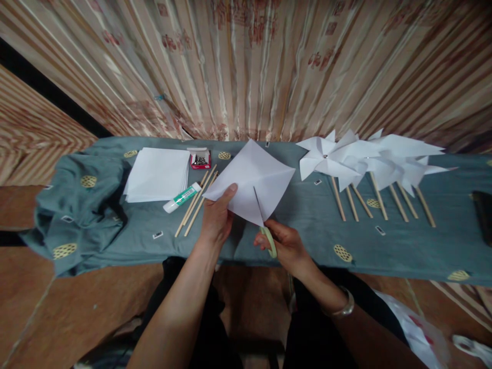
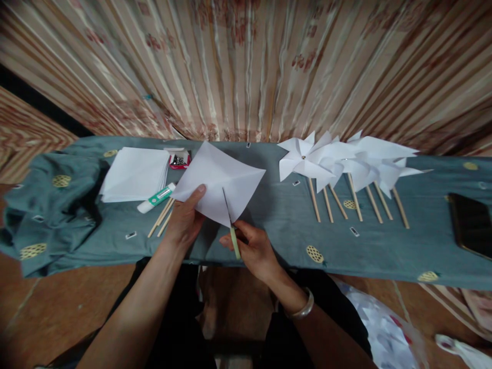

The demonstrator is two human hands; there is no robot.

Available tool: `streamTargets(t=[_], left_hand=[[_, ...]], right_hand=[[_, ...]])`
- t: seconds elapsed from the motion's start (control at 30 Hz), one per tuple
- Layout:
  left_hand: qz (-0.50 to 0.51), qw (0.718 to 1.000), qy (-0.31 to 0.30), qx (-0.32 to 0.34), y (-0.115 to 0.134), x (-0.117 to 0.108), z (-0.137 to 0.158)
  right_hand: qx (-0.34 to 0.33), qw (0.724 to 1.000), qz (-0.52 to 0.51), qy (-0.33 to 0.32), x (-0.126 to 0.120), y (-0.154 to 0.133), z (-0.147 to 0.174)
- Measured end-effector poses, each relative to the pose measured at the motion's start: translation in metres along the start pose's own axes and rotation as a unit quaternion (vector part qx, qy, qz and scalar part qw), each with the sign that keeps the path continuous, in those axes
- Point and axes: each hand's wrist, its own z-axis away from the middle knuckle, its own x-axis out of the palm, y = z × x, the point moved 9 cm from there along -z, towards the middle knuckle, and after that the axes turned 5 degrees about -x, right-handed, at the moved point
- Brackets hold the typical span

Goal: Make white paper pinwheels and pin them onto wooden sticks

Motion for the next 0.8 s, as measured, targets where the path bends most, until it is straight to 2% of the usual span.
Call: streamTargets(t=[0.17,0.8], left_hand=[[-0.001,1.000,0.001,-0.003,-0.0011,-0.0004,-0.0001],[-0.014,1.000,-0.010,0.004,-0.0030,0.0013,-0.0012]], right_hand=[[0.015,1.000,-0.016,0.009,0.0004,-0.0012,0.0001],[0.002,1.000,-0.005,0.006,-0.0004,-0.0030,0.0005]])
